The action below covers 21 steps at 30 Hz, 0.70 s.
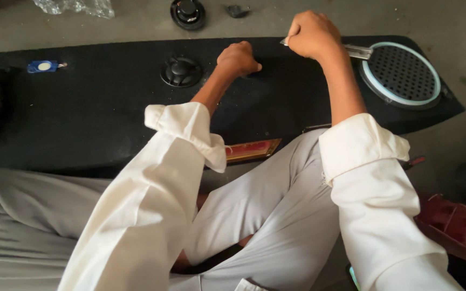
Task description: The person sits on the floor and uses a utility knife to scrape adhesive residue from a speaker surface. They then place a circular speaker component into a cutout on the speaker and briefly reach for a pink organizer.
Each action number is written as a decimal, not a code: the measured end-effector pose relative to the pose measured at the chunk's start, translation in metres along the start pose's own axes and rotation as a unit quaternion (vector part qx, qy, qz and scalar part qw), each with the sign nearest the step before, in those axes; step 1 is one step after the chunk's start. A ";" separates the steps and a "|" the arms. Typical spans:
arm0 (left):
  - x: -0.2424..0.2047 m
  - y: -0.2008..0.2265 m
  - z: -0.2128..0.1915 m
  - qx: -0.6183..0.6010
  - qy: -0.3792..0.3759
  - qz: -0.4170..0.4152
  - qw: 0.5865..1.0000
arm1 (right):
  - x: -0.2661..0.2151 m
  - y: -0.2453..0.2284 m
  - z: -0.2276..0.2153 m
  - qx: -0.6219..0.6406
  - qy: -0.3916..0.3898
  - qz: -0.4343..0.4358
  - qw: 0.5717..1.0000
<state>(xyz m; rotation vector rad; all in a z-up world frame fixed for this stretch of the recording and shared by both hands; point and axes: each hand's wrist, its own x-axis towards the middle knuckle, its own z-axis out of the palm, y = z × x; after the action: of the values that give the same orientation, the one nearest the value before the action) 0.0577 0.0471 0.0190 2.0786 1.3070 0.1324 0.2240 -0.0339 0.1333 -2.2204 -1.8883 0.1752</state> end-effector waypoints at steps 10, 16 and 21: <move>-0.016 -0.032 0.034 -0.106 0.182 0.121 0.970 | -0.006 -0.021 0.016 0.006 -0.045 -0.082 0.996; -0.034 -0.027 0.045 -0.112 0.250 0.081 0.958 | -0.005 -0.034 0.034 0.008 -0.036 -0.115 0.993; -0.036 -0.022 0.047 -0.131 0.302 0.072 0.941 | -0.004 -0.041 0.035 -0.007 -0.035 -0.131 0.991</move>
<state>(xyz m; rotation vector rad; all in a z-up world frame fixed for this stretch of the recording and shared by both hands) 0.0422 0.0006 -0.0210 1.9641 1.3740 1.0231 0.1760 -0.0286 0.1088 -1.9725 -2.2011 0.1984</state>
